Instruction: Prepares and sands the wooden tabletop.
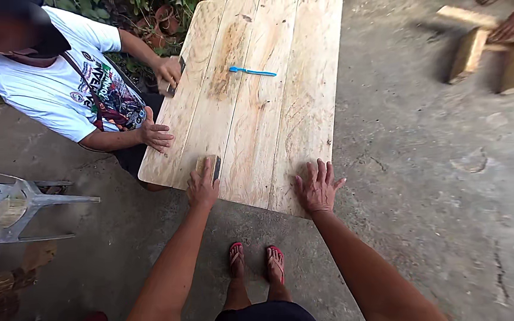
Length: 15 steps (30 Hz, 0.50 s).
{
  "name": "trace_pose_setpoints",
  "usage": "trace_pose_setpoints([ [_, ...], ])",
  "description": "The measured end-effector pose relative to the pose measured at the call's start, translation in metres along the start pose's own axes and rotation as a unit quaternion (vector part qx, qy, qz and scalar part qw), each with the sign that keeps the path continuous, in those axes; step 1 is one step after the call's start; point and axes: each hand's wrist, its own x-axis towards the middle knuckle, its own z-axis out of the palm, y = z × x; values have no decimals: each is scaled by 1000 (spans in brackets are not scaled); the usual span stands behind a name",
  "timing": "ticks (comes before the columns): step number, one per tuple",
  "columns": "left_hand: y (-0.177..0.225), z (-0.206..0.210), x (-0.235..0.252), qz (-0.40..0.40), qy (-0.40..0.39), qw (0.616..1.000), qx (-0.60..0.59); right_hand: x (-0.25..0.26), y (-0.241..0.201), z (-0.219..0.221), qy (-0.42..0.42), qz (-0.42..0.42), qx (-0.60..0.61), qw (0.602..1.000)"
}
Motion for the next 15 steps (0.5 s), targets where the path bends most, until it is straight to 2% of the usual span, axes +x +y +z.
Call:
trace_pose_setpoints([
  [2,-25,10,-40,40,17,999,-2,-3,-6,0,11,35,-12,999],
  [4,-32,14,-60,60,34,998,7,-1,-11,-1,17,23,-10,1000],
  [6,-13,2,-43,47,-3,999,14,4,-11,-4,5,4,-3,1000],
  [8,19,-15,-5,30,-37,999,10,5,-10,-4,-6,10,-1,1000],
  [11,44,-23,37,27,-52,998,13,3,-8,-3,13,27,-7,1000],
  [13,21,-11,26,60,-32,998,10,3,-5,-4,23,34,-10,999],
  [15,-20,4,-11,92,1,996,10,3,-5,-6,14,36,-8,999],
])
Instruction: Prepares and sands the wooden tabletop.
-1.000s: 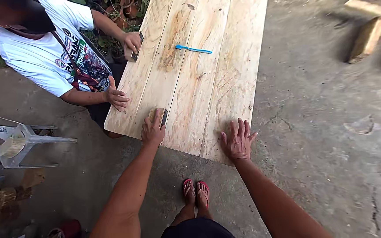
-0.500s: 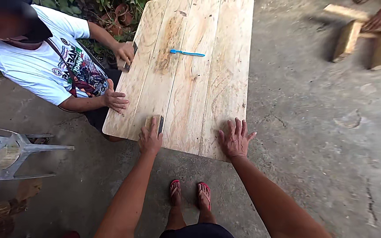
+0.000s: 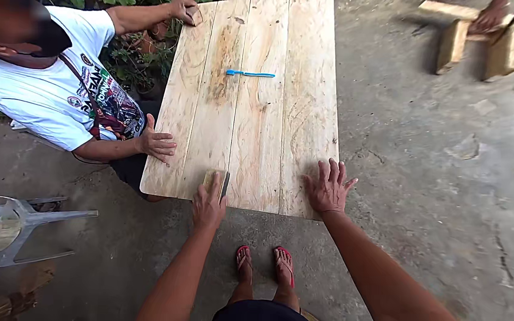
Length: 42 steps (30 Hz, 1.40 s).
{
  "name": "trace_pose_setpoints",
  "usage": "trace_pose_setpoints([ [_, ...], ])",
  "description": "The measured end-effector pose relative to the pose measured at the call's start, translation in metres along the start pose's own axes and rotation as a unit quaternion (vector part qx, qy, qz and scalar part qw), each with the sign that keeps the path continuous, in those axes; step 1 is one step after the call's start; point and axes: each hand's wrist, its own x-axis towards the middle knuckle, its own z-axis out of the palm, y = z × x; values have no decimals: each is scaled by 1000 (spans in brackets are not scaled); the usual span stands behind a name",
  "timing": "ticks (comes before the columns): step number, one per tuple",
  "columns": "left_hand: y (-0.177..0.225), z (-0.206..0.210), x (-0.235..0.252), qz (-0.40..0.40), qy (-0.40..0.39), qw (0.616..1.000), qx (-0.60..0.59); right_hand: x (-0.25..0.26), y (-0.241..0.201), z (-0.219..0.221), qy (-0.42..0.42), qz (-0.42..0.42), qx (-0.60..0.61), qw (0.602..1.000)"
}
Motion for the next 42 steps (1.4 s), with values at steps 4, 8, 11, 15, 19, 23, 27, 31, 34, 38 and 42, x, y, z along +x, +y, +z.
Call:
trace_pose_setpoints([
  [4,0,-5,-18,-18,-5,1000,22,2,-2,1,-10,6,2,1000],
  [8,47,-27,52,-59,-47,997,17,1,-3,2,3,14,7,1000],
  [11,35,-21,52,-21,-35,999,6,0,-2,-1,7,36,6,999],
  [15,-15,0,-18,30,7,999,14,0,-3,1,6,34,7,999],
  [19,21,-13,7,-16,-29,999,33,2,-1,3,3,29,4,1000],
  [23,49,-23,55,-33,-55,998,22,0,0,7,18,32,2,999],
  [27,2,-6,3,40,-25,999,23,-1,-1,4,17,28,0,999],
  [31,10,-10,0,40,-20,999,28,0,-1,3,6,28,3,1000],
  [34,49,-24,49,-7,-62,998,11,-2,1,5,-3,33,3,999],
  [38,39,-20,57,18,-58,998,-3,0,1,3,12,36,3,999],
  [42,-23,-3,-17,64,-3,998,-3,1,-1,3,13,24,12,1000],
])
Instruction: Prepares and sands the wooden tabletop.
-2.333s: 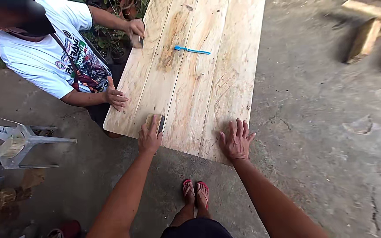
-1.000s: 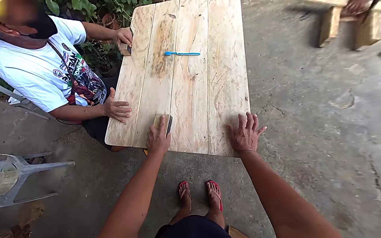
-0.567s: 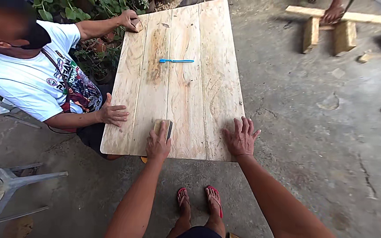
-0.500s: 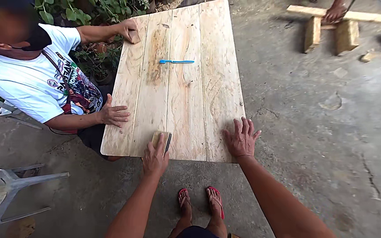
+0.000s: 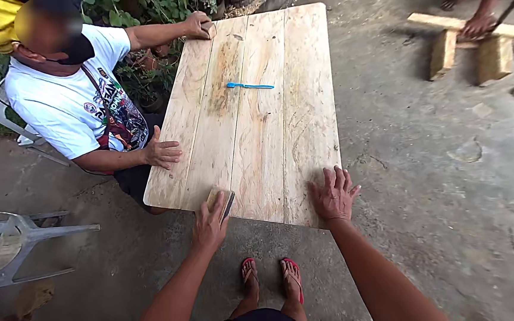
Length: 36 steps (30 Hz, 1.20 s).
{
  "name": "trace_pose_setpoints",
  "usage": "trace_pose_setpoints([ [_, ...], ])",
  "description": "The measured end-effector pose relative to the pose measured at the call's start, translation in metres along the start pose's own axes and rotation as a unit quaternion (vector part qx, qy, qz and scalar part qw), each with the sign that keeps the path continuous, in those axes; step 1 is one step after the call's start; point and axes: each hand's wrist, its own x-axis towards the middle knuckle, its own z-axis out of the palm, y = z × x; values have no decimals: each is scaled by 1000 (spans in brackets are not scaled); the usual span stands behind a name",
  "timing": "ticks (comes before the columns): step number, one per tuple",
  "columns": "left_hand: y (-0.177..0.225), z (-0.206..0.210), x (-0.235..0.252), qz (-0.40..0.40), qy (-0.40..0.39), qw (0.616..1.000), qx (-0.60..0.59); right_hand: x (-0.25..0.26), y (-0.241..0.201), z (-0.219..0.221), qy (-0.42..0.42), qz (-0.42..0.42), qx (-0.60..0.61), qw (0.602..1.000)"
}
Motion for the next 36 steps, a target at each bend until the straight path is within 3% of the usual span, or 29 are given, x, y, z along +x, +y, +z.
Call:
trace_pose_setpoints([
  [3,13,-4,3,-18,-1,1000,21,1,1,-1,-3,-5,-3,1000],
  [8,57,-23,80,-90,-63,994,23,0,0,1,-1,9,-1,1000],
  [15,11,-1,-9,-20,3,1000,17,1,0,0,-18,3,-2,1000],
  [19,49,-23,44,-84,-78,993,11,1,2,-1,-28,3,-6,1000],
  [22,54,-22,70,-98,-67,993,5,1,0,-2,-32,15,-4,999],
  [24,39,-8,41,-78,-39,996,0,-1,2,-3,-37,16,-8,999],
  [28,10,20,-31,-32,92,995,-2,1,-1,-1,-34,-1,-6,999],
  [32,48,-13,20,-118,-40,992,0,1,1,-2,-42,-6,-11,999],
  [34,60,-20,58,-147,-46,988,-10,2,1,-1,-35,-9,-5,999],
  [36,62,-18,65,-149,-50,987,-15,2,2,-1,-28,-18,2,999],
])
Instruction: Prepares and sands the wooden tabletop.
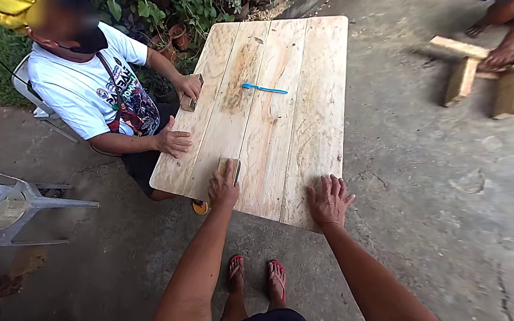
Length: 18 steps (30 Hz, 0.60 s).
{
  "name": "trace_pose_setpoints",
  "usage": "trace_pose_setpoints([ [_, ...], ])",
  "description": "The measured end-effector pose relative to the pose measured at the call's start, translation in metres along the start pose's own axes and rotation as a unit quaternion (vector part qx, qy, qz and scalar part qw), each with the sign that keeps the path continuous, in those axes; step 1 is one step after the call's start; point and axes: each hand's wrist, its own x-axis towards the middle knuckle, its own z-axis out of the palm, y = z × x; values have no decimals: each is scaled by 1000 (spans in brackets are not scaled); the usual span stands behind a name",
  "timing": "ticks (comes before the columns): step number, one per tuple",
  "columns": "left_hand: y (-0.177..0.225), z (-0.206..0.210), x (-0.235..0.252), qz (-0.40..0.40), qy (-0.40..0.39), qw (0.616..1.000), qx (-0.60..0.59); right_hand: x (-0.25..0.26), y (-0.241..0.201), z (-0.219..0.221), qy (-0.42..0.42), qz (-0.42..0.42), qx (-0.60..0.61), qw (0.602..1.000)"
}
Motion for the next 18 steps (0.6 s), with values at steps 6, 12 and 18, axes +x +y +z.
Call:
trace_pose_setpoints([
  [6,-62,23,-72,65,17,998,-2,-4,11,-1,41,-46,52,997],
  [12,4,-10,0,17,-21,1000,2,-19,5,-3,29,6,51,998],
  [18,-61,34,-63,60,73,995,-10,-19,-4,-4,-12,60,1,998],
])
